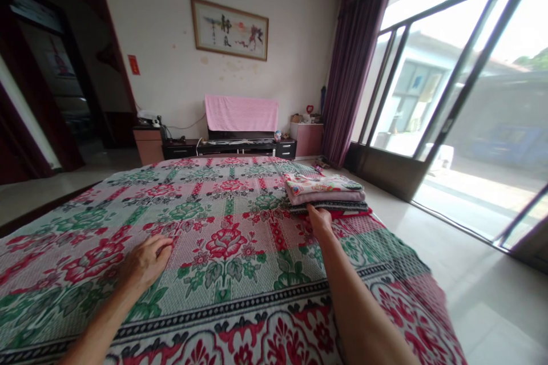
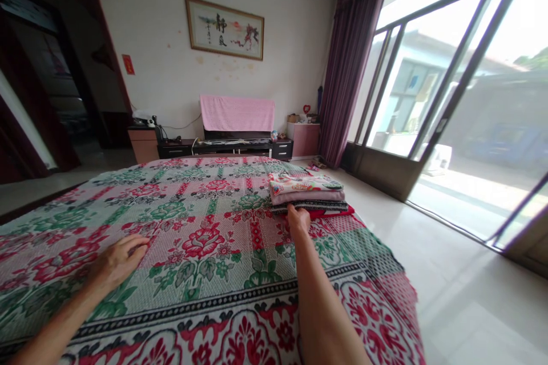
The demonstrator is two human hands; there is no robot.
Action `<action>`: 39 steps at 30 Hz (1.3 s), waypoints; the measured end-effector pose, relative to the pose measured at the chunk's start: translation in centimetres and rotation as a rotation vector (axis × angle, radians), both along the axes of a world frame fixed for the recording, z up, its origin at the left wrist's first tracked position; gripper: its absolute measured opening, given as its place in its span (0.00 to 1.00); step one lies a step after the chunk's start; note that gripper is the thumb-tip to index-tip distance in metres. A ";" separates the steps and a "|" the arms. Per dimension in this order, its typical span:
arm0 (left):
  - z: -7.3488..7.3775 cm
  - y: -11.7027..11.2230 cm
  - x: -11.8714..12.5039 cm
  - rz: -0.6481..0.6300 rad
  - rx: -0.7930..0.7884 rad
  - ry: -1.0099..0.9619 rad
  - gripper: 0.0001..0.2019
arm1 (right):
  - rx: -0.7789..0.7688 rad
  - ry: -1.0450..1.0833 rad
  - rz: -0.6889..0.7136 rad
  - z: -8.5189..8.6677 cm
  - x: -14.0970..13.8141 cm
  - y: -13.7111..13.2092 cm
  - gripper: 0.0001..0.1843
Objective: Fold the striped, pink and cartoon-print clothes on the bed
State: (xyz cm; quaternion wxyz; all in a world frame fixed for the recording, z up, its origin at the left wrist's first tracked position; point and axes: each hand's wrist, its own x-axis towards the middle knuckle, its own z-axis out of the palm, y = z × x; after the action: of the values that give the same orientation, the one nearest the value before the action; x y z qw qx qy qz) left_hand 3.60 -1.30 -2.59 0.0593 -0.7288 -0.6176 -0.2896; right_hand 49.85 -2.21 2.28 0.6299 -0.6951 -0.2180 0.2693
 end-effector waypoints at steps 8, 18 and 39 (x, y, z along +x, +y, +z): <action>-0.1 -0.2 -0.1 -0.005 -0.002 0.004 0.19 | -0.131 0.146 0.115 1.1 -0.3 -2.1 0.14; 0.2 -0.4 0.1 -0.005 0.022 0.005 0.18 | -0.071 0.352 0.172 1.7 -0.6 -2.3 0.09; 0.5 -0.7 0.5 0.001 0.013 0.019 0.19 | 0.215 0.496 0.024 3.4 -3.5 -0.3 0.11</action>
State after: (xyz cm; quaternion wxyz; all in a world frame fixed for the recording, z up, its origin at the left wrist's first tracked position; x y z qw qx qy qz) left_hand 4.14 -2.02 -2.07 0.0702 -0.7307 -0.6156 -0.2867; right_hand 46.33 -2.51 5.64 0.7310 -0.5343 -0.0925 0.4142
